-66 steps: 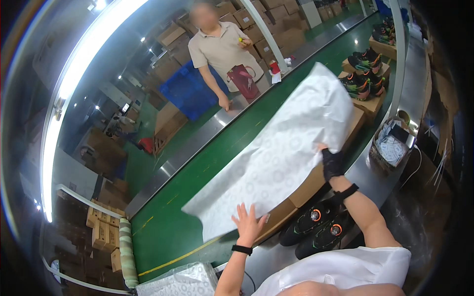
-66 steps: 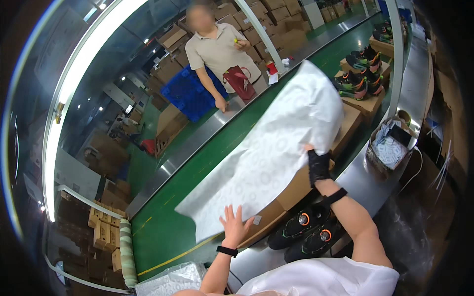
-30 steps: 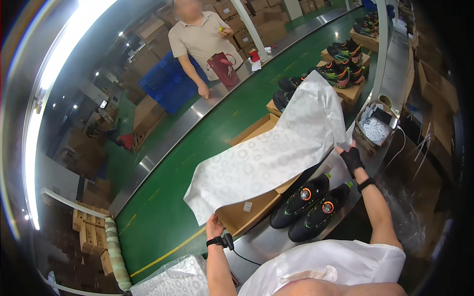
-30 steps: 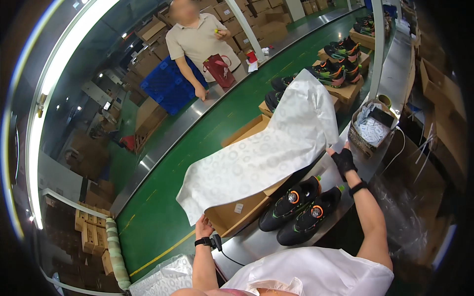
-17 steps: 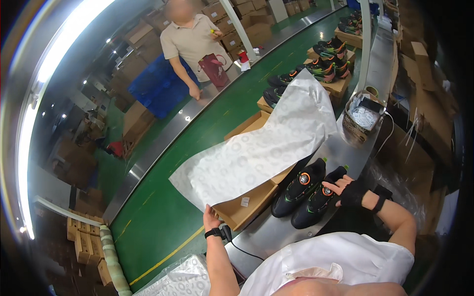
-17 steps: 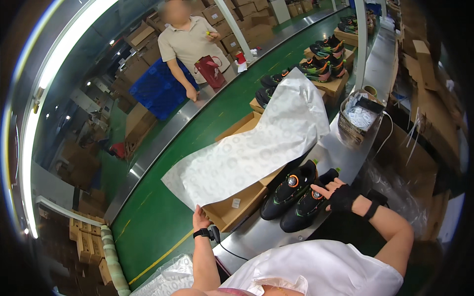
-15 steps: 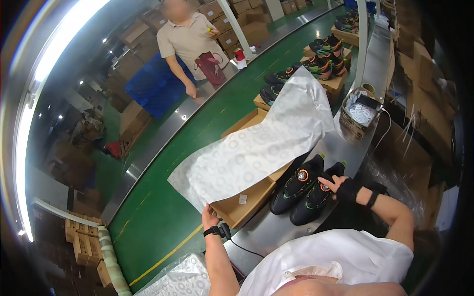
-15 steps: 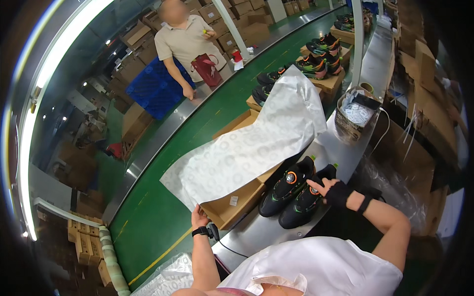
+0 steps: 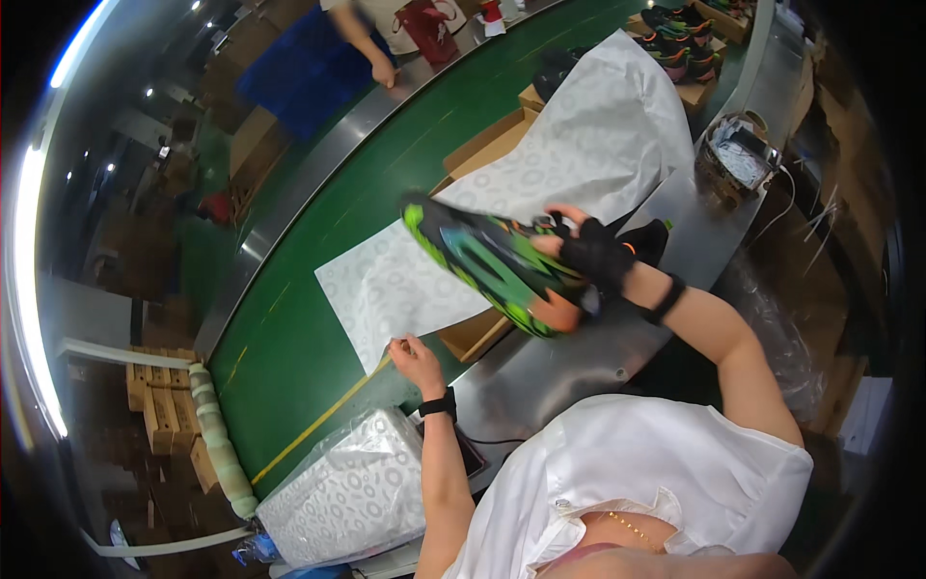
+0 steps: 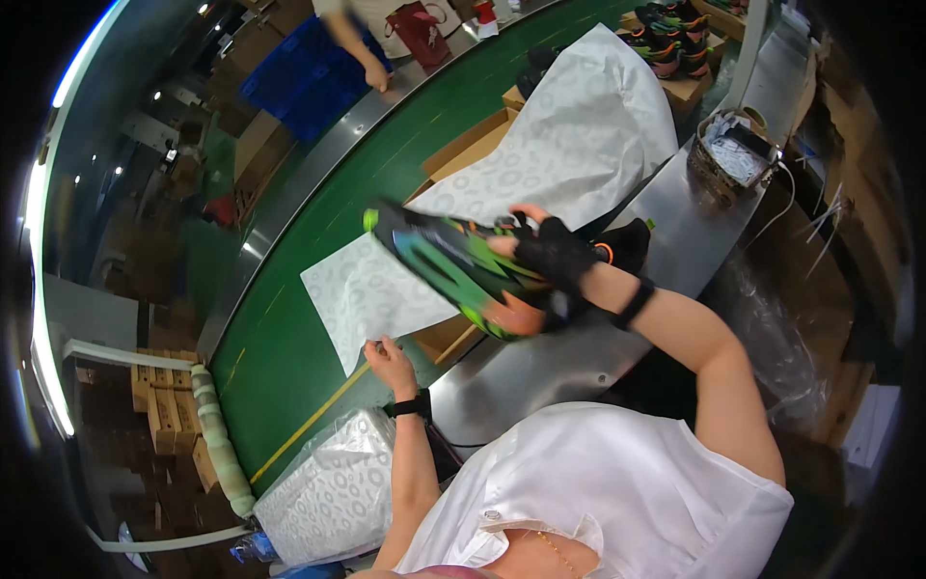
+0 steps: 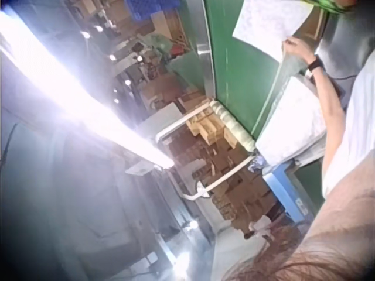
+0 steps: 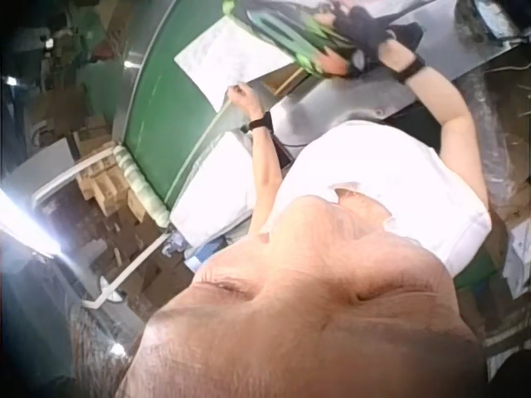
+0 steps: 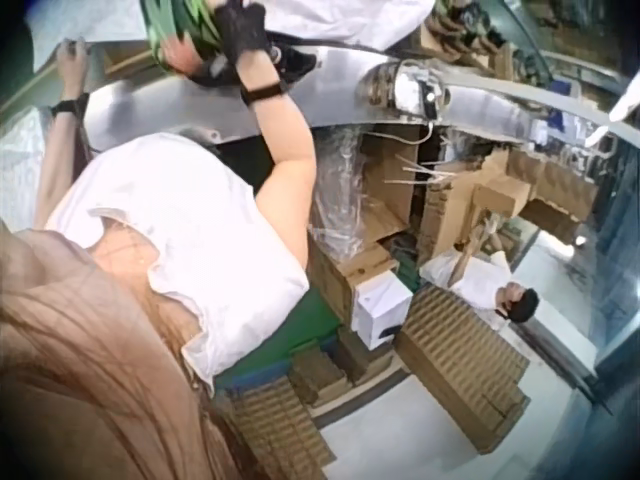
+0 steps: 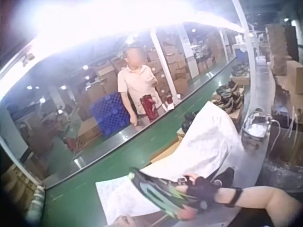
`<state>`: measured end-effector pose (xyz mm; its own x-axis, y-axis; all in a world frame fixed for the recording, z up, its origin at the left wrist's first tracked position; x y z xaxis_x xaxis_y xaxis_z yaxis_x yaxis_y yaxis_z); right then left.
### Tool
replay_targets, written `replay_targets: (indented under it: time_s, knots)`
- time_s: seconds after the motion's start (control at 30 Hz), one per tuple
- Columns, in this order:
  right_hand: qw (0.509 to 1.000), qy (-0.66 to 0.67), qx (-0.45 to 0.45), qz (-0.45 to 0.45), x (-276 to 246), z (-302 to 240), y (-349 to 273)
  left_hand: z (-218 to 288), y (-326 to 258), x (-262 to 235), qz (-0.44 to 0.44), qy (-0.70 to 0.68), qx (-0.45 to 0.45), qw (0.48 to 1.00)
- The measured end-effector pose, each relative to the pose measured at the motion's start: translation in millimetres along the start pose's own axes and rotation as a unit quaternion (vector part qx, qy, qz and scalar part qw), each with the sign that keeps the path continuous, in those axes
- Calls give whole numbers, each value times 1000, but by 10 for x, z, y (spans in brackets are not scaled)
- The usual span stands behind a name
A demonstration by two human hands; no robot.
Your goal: The recorder is packing athletic shoes into boxes on an assembly line.
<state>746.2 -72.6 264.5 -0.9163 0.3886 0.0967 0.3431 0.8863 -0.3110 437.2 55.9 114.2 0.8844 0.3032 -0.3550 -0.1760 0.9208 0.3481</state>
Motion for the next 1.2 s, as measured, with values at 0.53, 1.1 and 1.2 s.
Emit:
replay_targets:
  time_s: [0.53,1.1,1.2]
  knots:
    - [980,-149,66,113,1534,1595,1506,916,-35,120,-310,41,193,930]
    - [775,-606,-174,44,89,1033,1338,591,337,1147,-328,-190,-220,899]
    - [747,-650,4,-137,-134,1262,1096,300,180,1299,-477,135,297,816]
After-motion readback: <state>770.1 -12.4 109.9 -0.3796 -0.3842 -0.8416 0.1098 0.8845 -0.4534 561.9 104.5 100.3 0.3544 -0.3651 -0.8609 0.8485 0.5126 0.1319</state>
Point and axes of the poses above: each hand's wrist, its own y-axis towards the middle knuckle, its own x-axis out of the palm, z = x × y, the point moved 2 cm from there along y, towards the middle knuckle, and after that the axes turned 2 degrees about z, right-handed, at the moved point
